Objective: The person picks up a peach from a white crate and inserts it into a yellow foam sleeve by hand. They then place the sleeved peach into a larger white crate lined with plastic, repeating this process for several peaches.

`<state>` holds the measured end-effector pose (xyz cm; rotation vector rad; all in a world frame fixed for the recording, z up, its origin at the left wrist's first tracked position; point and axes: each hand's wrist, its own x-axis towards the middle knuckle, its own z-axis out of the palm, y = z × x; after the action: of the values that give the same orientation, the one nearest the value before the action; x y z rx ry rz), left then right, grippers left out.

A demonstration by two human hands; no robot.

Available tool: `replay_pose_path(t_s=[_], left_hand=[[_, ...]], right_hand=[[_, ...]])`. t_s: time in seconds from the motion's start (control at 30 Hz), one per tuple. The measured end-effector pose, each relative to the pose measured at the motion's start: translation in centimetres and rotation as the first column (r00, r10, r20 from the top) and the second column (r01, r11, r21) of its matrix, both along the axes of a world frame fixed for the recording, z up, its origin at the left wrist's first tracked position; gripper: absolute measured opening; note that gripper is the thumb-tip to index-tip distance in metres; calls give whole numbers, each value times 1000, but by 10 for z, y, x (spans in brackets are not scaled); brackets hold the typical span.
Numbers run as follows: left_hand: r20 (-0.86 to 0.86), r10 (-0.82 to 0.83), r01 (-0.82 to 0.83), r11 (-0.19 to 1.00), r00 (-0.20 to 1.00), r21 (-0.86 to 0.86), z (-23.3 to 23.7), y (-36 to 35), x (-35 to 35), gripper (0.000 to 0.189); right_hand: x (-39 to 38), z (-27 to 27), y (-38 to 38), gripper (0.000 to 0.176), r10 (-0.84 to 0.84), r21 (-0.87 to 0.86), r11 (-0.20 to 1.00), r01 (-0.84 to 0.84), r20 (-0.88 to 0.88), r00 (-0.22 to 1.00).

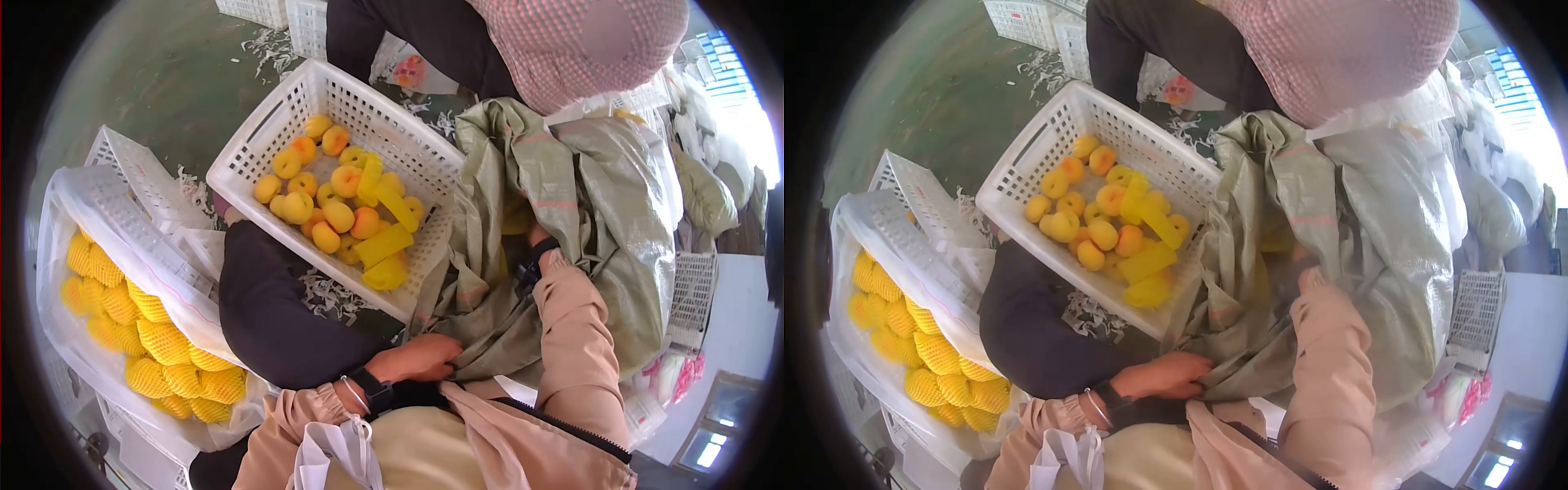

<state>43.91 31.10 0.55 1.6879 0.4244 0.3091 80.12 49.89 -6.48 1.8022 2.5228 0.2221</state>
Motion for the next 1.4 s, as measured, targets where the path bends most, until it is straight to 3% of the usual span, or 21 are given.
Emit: replay_pose_path(t_s=[0.23, 0.3, 0.37, 0.4, 0.5, 0.57, 0.63, 0.7, 0.73, 0.8, 0.83, 0.9, 0.97, 1.0, 1.07, 1.13, 1.17, 1.23, 1.27, 1.33, 1.4], left_hand=[[47, 48, -46, 998, 998, -38, 1, 1, 0, 20], [55, 30, -30, 1000, 998, -11, -2, 1, 2, 19], [12, -15, 15, 1000, 1000, -26, -1, 2, 5, 20], [-23, -56, 55, 998, 998, -42, 0, 4, 6, 21], [-203, -143, 126, 987, 969, -95, 18, 14, 2, 25], [-173, -103, 87, 992, 980, -95, 15, 9, 0, 29], [-153, -50, 43, 998, 987, -49, 6, 0, -2, 34], [-65, 195, -187, 976, 979, 107, -6, -10, -7, 39], [-76, 219, -204, 965, 973, 167, 11, 2, -18, 39], [-36, 252, -250, 967, 967, 47, 50, 1, -38, 40], [-39, 266, -258, 954, 963, 150, 48, -2, -53, 35], [-190, 369, -336, 924, 910, 184, 88, -4, -93, 32], [-190, 624, -583, 779, 758, 230, 98, -15, -129, 27], [-129, 788, -764, 616, 602, 192, 106, -21, -139, 28], [116, 974, -974, 177, 193, 141, 118, -23, -147, 35], [269, 961, -916, -56, 58, 398, 140, -23, -155, 37], [276, 959, -913, -54, 66, 405, 144, -27, -157, 37], [388, 912, -747, -165, 132, 644, 151, -39, -165, 36], [393, 909, -744, -166, 139, 647, 155, -48, -168, 36], [407, 913, -753, -291, -35, 590, 162, -71, -174, 35], [346, 937, -783, -251, -49, 569, 167, -96, -178, 34]], right_hand=[[-8, 39, 4, 46, -134, -72, 985, 158, 267, 954], [-55, 96, -4, 29, -35, -80, 997, 11, -308, 951], [-114, 167, -24, 27, -277, -343, 926, 157, -335, 900], [-136, 191, -32, 22, -259, -359, 926, 114, -388, 884], [-195, 224, -44, 22, -64, -184, 982, -30, -487, 871], [-235, 231, -40, 26, 140, -54, 975, -213, -597, 790], [-280, 219, -31, 29, 231, -57, 926, -374, -698, 678], [-325, 182, -15, 30, 265, -17, 907, -420, -754, 602], [-342, 154, -9, 35, 242, -23, 925, -378, -731, 637], [-359, 66, 2, 33, 162, -112, 940, -322, -685, 711], [-358, 29, -3, 33, 112, -170, 938, -303, -678, 727], [-333, -19, -15, 26, 154, -265, 939, -219, -246, 957], [-336, 10, -15, 28, 143, -212, 959, -187, -207, 968], [-337, 29, -23, 30, 103, -180, 975, -132, -159, 982], [-348, 116, -40, 29, 147, -156, 967, -201, -303, 942], [-352, 153, -54, 28, 266, -162, 800, -578, -768, 583], [-353, 170, -68, 28, 269, -151, 805, -574, -770, 578], [-364, 197, -99, 22, 537, 68, 696, -715, -711, 454], [-368, 206, -112, 22, 539, 77, 698, -712, -710, 453], [-374, 216, -137, 25, 535, 19, 653, -757, -719, 443], [-386, 220, -158, 24, 512, 38, 667, -744, -749, 420]])
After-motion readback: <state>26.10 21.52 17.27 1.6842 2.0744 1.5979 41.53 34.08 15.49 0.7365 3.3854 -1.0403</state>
